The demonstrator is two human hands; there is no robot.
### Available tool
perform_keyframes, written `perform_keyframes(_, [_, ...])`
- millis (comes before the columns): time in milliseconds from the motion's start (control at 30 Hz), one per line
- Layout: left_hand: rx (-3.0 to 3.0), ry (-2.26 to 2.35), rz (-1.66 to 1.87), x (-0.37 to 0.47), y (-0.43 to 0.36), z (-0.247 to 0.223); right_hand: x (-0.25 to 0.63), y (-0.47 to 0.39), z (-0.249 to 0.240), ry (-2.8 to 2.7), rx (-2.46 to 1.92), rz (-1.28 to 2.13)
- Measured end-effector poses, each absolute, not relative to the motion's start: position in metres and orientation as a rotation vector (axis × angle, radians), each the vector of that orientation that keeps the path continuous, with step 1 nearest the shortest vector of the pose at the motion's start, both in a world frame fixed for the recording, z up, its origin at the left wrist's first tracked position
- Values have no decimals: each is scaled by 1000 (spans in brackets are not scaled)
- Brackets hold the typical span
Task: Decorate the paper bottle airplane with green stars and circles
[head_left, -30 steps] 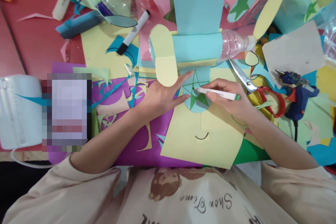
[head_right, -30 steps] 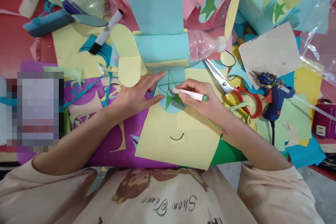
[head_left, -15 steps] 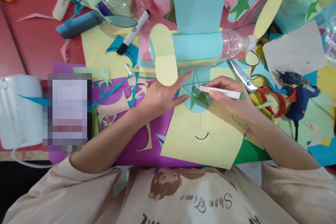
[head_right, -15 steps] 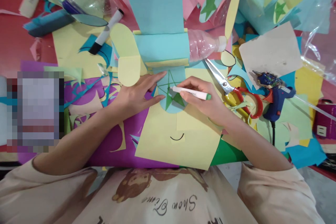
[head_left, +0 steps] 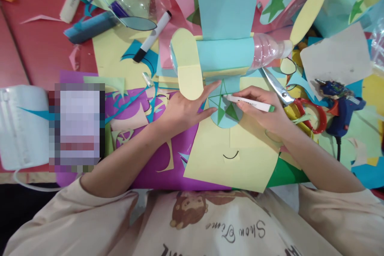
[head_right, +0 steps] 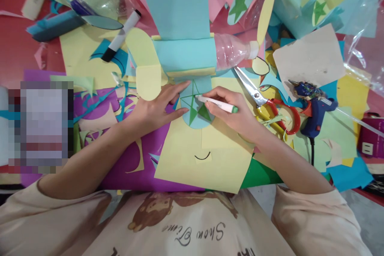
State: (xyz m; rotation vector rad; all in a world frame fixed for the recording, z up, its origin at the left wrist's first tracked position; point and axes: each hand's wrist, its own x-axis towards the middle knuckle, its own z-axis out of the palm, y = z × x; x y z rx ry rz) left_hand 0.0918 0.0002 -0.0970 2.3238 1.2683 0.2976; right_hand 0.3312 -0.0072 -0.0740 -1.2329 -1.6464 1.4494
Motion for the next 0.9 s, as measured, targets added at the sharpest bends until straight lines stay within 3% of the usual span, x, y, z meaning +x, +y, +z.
perform_keyframes(633, [2310, 1304, 273, 92, 0, -95, 333, -8, -63, -1693, -1237, 1597])
perform_keyframes(900, [2280, 1317, 262, 94, 0, -92, 331, -6, -67, -1578, -1361, 1370])
